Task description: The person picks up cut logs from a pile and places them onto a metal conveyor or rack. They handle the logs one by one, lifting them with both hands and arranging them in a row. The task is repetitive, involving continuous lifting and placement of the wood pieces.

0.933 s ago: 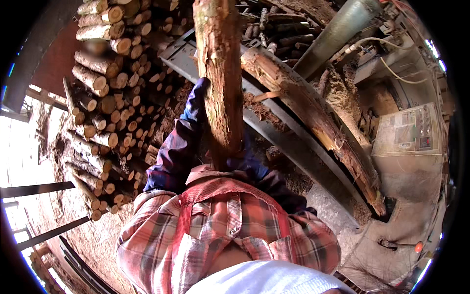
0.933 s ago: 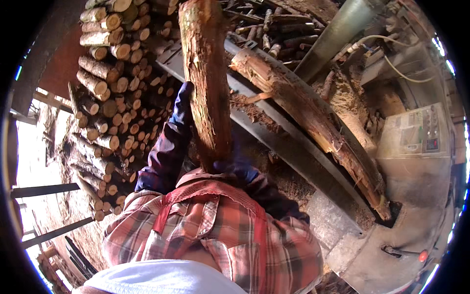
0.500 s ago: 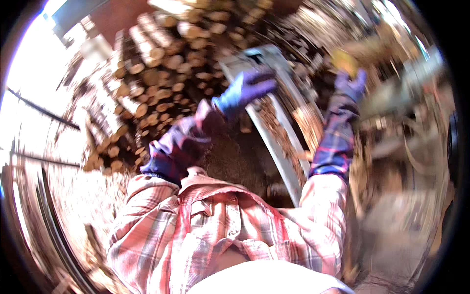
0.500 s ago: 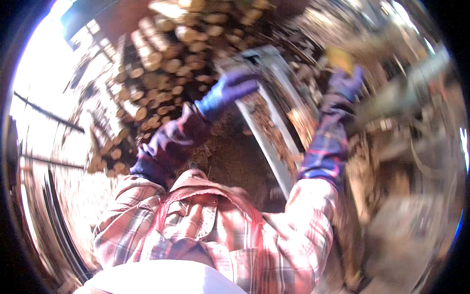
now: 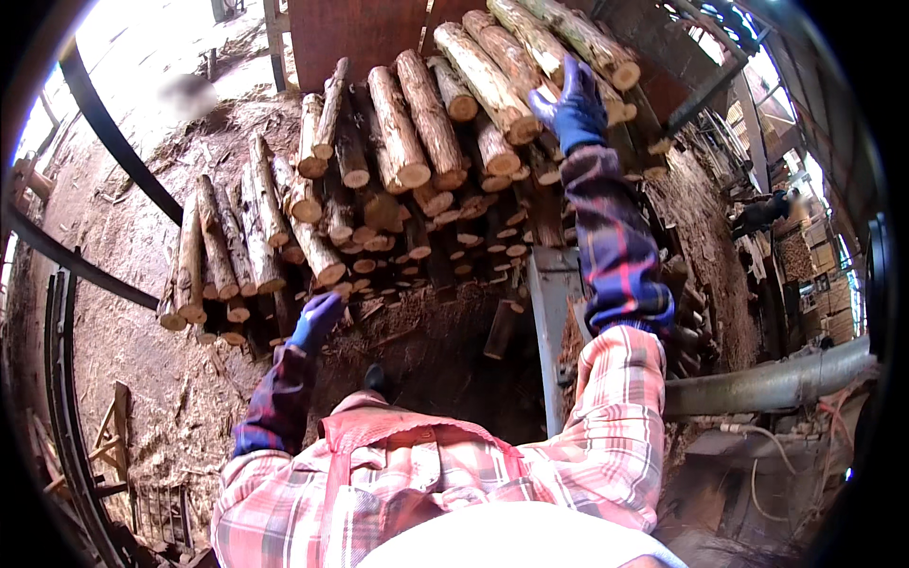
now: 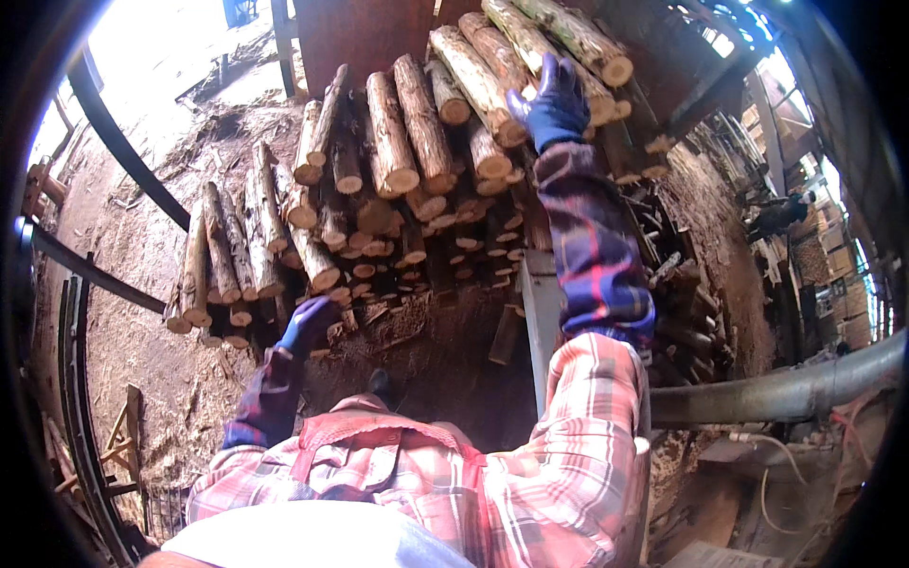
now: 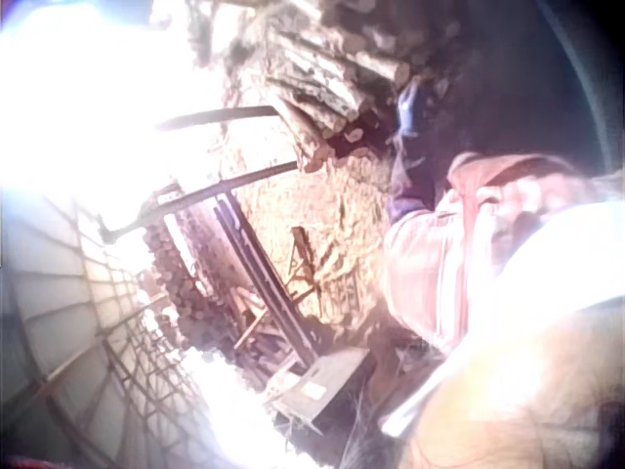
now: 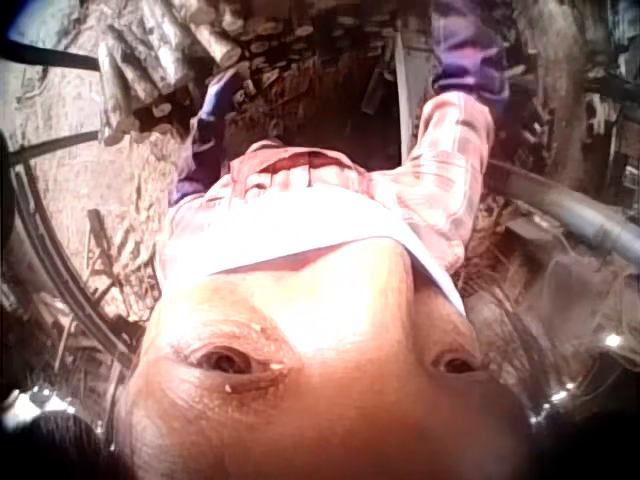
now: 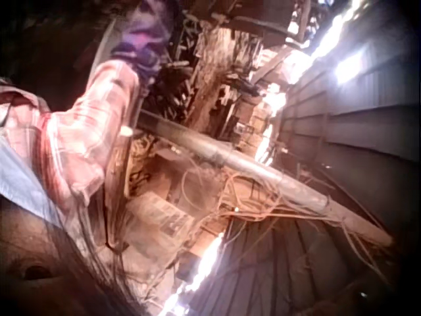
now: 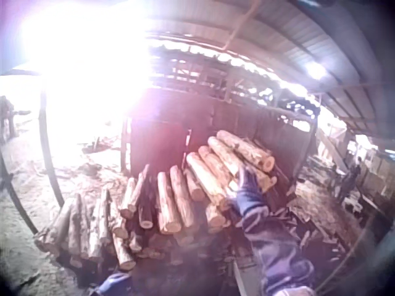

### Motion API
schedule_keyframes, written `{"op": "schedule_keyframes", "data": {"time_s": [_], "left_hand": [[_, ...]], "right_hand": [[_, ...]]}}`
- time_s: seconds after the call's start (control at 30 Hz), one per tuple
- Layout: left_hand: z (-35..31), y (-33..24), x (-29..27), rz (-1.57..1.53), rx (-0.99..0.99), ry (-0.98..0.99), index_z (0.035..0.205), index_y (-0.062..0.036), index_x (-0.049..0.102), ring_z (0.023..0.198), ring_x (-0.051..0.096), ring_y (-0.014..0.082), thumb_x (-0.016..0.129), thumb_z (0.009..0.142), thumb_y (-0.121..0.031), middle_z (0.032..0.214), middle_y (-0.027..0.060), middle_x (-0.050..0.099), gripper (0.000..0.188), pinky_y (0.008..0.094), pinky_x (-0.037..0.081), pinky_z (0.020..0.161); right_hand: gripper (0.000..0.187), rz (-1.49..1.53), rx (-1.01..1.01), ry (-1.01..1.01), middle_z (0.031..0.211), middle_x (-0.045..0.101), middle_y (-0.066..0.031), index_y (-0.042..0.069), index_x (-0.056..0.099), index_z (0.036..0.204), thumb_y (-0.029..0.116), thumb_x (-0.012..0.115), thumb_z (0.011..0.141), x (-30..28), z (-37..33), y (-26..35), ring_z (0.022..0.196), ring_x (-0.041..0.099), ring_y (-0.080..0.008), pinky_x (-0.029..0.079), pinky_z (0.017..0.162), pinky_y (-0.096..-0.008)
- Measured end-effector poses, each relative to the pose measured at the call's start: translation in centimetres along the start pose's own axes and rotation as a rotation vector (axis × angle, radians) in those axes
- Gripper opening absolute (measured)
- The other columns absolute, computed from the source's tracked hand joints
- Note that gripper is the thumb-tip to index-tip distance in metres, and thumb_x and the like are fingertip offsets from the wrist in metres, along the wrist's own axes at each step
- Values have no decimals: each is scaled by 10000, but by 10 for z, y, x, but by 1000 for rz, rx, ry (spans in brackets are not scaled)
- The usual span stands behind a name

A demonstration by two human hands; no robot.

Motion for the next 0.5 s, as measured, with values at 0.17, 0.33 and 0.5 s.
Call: {"op": "schedule_keyframes", "data": {"time_s": [0.17,0.33,0.5], "left_hand": [[2,24,-30,-168,-89,-26,1108,-54,624,745,592,104,609,915,-280,871,-10,630,298,227,457,616],[31,0,19,-14,-70,30,1087,-71,630,681,537,67,620,912,-294,835,-32,606,283,221,427,576],[97,-111,145,322,518,341,1104,-14,590,842,574,142,559,939,-304,1020,45,596,335,310,488,758]], "right_hand": [[876,-358,453,421,1488,318,-168,191,322,1431,483,728,713,56,84,-20,1365,327,-348,314,1091,-498],[818,-565,355,572,1333,515,-163,154,365,1405,454,717,729,53,88,5,1236,501,-323,454,973,-467],[694,-453,132,368,1157,579,-167,130,454,1287,424,707,712,1,5,50,1044,591,-355,510,823,-463]]}}
Point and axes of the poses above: each hand's wrist, its own z-axis towards the middle knuckle, its own x-axis out of the palm, y = z × x, the point moved 6 cm from there along z, towards the middle knuckle
